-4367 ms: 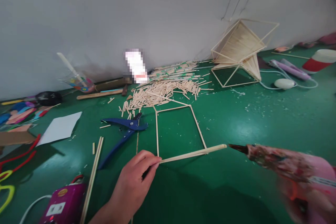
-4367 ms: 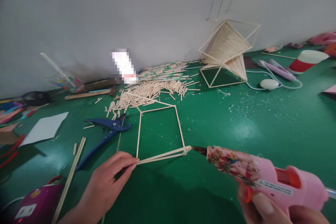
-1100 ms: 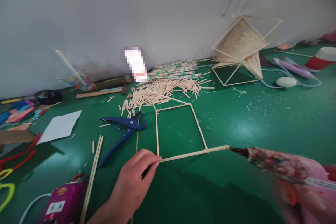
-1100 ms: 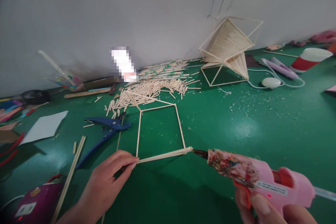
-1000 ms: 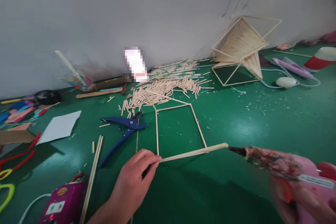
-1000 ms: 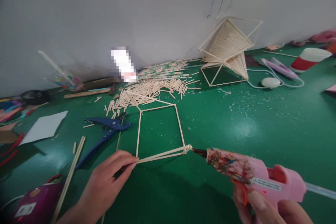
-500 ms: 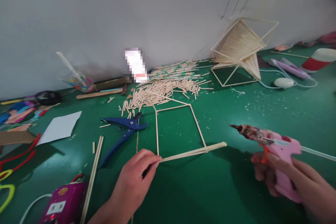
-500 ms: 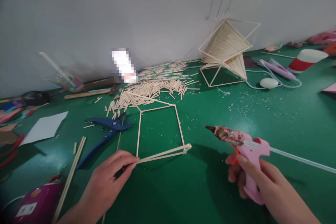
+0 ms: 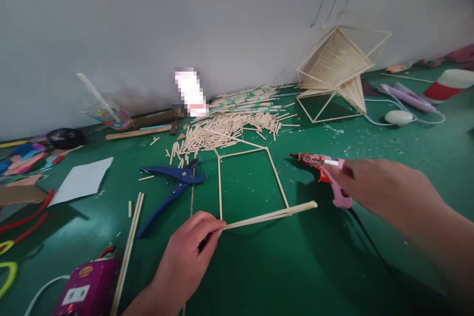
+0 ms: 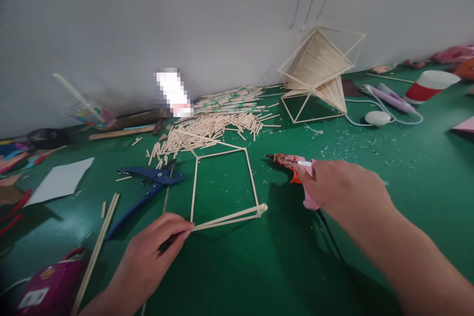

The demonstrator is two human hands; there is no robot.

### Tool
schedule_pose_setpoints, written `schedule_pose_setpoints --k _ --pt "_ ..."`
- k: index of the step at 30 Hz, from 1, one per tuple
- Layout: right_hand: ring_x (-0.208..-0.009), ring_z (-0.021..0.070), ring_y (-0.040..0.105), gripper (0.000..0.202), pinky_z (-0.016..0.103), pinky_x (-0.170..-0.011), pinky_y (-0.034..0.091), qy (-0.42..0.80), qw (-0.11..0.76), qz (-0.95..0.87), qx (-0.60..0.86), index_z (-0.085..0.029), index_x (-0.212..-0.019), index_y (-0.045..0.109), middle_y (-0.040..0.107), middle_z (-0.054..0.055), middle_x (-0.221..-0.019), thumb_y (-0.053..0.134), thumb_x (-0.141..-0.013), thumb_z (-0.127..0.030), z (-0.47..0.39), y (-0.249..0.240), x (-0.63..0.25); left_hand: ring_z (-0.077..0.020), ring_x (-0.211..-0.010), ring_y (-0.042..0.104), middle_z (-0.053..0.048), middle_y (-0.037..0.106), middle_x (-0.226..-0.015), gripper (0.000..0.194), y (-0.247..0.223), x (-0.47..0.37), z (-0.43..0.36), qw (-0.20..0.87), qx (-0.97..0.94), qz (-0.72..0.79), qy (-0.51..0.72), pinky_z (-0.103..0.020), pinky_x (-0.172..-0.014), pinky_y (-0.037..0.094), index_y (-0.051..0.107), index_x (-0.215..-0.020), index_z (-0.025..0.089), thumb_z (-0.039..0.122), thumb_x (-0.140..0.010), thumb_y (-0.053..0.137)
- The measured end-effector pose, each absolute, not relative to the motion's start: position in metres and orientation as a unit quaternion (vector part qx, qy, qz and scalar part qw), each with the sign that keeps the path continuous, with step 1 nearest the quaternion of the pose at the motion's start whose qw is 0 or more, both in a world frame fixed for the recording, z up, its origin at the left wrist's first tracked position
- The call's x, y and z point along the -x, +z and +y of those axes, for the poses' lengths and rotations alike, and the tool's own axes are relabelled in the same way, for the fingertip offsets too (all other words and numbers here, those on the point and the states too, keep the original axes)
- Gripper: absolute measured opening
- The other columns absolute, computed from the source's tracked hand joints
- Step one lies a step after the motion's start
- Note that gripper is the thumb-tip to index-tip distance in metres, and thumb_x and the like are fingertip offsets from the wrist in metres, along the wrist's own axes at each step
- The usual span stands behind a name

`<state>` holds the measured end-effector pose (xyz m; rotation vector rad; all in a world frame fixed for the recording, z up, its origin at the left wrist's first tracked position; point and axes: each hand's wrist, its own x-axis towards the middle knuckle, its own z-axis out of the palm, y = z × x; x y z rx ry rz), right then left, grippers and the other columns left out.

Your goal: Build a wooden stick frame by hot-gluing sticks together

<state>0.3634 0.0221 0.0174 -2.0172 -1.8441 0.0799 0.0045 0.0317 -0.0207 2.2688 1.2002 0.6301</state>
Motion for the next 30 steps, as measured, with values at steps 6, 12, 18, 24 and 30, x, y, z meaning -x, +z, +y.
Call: schedule_pose_setpoints --k 6,12,18,24,30 --pt "-0.050 0.0146 0.055 0.017 0.030 -0.049 0.042 -0.054 0.471 -0.675 0.565 -0.023 -0.083 0.059 0.061 0.002 -0.065 0.044 -0.090 -0.022 0.010 0.028 -0.319 -0.0113 -0.076 0.064 0.000 0.065 -0.085 0.014 -0.018 -0.005 0.032 0.250 -0.830 0.450 0.215 -0.019 -0.068 0.050 0.067 -0.090 0.025 0.021 -0.090 0.053" --pt "-0.068 0.0221 0.063 0.019 0.034 -0.056 0.051 -0.026 0.449 -0.792 0.413 -0.021 -0.100 0.056 0.063 0.008 -0.075 0.048 -0.086 -0.030 0.003 0.004 -0.322 -0.0131 -0.078 0.065 -0.001 0.066 -0.087 0.014 -0.019 -0.005 0.032 0.243 -0.833 0.451 0.209 -0.022 -0.069 0.051 0.067 -0.091 0.025 0.023 -0.090 0.053" --pt "-0.059 0.0181 0.065 0.012 0.030 -0.053 0.051 -0.042 0.416 -0.822 0.386 -0.021 -0.091 0.056 0.068 0.004 -0.068 0.057 -0.079 -0.021 0.013 0.008 -0.312 -0.0123 -0.078 0.064 0.000 0.065 -0.087 0.014 -0.019 -0.005 0.033 0.245 -0.833 0.450 0.208 -0.021 -0.070 0.051 0.067 -0.090 0.025 0.023 -0.090 0.053" --pt "-0.057 0.0149 0.063 0.007 0.028 -0.052 0.049 -0.028 0.400 -0.835 0.376 -0.019 -0.084 0.056 0.067 0.003 -0.065 0.058 -0.079 -0.015 0.015 0.002 -0.310 -0.0123 -0.079 0.064 0.000 0.065 -0.087 0.013 -0.019 -0.006 0.033 0.246 -0.835 0.448 0.203 -0.021 -0.071 0.050 0.067 -0.091 0.025 0.023 -0.090 0.053" --pt "-0.058 0.0142 0.061 0.007 0.028 -0.053 0.046 0.011 0.393 -0.838 0.380 -0.020 -0.084 0.058 0.067 0.002 -0.066 0.057 -0.080 -0.015 0.017 -0.001 -0.310 -0.0119 -0.077 0.064 0.000 0.065 -0.086 0.014 -0.018 -0.007 0.034 0.243 -0.837 0.445 0.208 -0.020 -0.068 0.050 0.067 -0.091 0.024 0.021 -0.089 0.053"
